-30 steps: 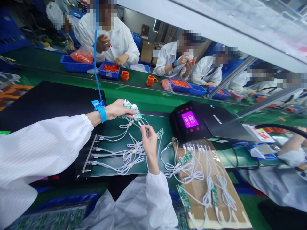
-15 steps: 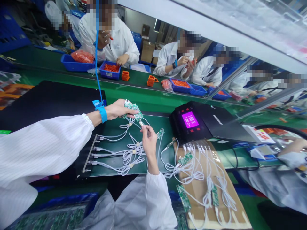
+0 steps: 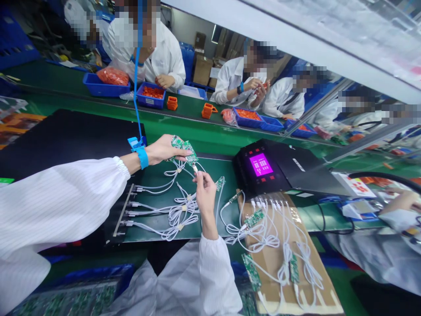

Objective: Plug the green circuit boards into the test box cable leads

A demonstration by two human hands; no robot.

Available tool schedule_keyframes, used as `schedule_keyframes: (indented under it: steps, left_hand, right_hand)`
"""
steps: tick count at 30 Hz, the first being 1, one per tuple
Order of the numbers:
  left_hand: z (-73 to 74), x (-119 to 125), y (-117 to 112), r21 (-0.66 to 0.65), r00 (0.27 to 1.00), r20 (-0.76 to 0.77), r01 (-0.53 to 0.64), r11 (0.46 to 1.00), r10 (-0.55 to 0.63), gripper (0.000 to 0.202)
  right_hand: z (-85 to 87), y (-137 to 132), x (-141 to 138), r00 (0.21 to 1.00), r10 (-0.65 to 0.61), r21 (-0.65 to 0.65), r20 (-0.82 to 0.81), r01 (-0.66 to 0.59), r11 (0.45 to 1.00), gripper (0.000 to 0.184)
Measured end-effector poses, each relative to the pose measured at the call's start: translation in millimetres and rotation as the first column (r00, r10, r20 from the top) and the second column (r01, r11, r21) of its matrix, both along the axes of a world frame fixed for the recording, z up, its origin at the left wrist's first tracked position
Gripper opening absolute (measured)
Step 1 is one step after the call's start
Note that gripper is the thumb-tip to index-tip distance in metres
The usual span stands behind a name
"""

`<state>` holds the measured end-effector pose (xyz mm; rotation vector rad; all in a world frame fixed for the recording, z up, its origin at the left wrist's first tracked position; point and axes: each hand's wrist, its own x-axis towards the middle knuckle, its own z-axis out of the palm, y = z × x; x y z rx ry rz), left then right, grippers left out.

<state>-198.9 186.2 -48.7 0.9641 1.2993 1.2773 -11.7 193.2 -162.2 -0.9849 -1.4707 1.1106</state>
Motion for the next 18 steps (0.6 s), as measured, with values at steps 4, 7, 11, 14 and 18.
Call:
schedule_keyframes:
  steps: [4, 7, 11, 14, 18]
  left_hand:
    - [4.7, 2, -2, -0.009, 1.0, -0.011, -0.016, 1.0, 0.016, 0.025]
    - [7.9, 3, -4, 0.001, 1.0, -0.009, -0.02, 1.0, 0.02, 0.025]
    - [11.3, 4, -6, -0.013, 0.999, -0.032, -0.031, 0.999, 0.031, 0.023]
    - [12.5, 5, -7, -0.027, 0.999, -0.045, -0.031, 0.999, 0.03, 0.021]
    - [10.5, 4, -6, -0.009, 0.999, -0.037, -0.026, 1.0, 0.026, 0.02]
  right_hand:
    - [0.5, 1, -2, 0.999, 0.001, -0.018, -0.039, -0.002, 1.0, 0.044]
    - [0.6, 1, -2, 0.998, 0.007, -0.026, -0.057, -0.008, 1.0, 0.043]
    - [0.5, 1, -1, 0.998, 0.008, -0.033, -0.064, -0.01, 0.999, 0.043]
    - [0.4, 2, -1, 0.998, 0.003, -0.033, -0.069, -0.005, 0.999, 0.044]
    - [1.0, 2, -2, 0.998, -0.008, -0.039, -0.057, 0.006, 0.999, 0.045]
